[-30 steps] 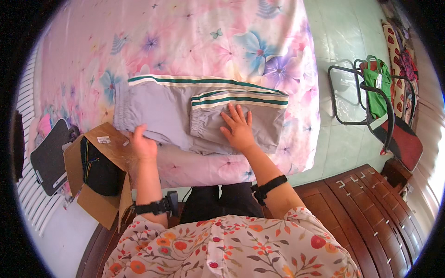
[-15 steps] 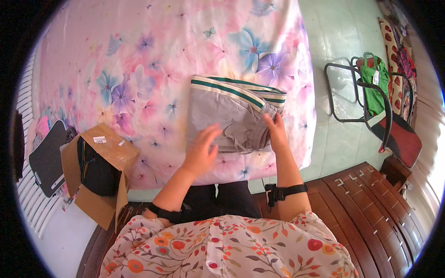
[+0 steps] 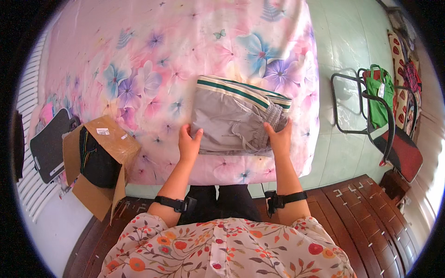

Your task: Cleaning a massage device and folding clothes from a box.

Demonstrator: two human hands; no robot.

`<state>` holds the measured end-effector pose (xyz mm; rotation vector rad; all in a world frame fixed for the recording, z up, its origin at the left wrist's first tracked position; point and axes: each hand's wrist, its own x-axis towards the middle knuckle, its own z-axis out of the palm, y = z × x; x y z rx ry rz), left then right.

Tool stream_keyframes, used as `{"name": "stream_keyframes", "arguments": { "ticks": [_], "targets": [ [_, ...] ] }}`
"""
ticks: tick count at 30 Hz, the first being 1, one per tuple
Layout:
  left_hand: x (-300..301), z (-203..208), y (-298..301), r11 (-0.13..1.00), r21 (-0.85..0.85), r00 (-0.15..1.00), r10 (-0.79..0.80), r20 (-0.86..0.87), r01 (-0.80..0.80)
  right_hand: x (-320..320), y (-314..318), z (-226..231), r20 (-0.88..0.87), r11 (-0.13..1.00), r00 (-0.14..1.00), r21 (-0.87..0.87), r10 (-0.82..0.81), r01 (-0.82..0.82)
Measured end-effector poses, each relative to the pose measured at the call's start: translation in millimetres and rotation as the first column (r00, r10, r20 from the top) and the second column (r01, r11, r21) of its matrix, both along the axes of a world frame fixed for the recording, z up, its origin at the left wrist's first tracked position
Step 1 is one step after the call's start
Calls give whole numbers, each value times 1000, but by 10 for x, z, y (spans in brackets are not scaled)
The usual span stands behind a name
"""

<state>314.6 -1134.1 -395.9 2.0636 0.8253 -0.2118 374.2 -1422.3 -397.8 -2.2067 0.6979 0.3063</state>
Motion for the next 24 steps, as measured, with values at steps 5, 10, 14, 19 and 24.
{"name": "stream_keyframes", "arguments": {
  "ticks": [5, 10, 14, 19, 24],
  "targets": [
    [-11, 57, 143, 1000, 19, 1000, -5, 7, 5, 153, 421, 377, -27, 992, 992, 2, 123, -123],
    [-124, 158, 295, 947, -95, 945, 315, 83, -307, 378, 524, 426, 193, 958, 948, 87, 251, -272],
    [-459, -276, 343, 902, -62, 898, 432, 87, -427, 557, 534, 50, 282, 875, 841, 12, 462, -485],
    [-434, -123, 124, 960, 273, 996, 79, -32, -67, 418, 732, 44, 64, 840, 838, -61, 543, -539],
    [-229, 225, 341, 990, 18, 967, 137, -216, -137, 361, 809, 52, -25, 701, 767, -389, 641, -598]
  ]
}}
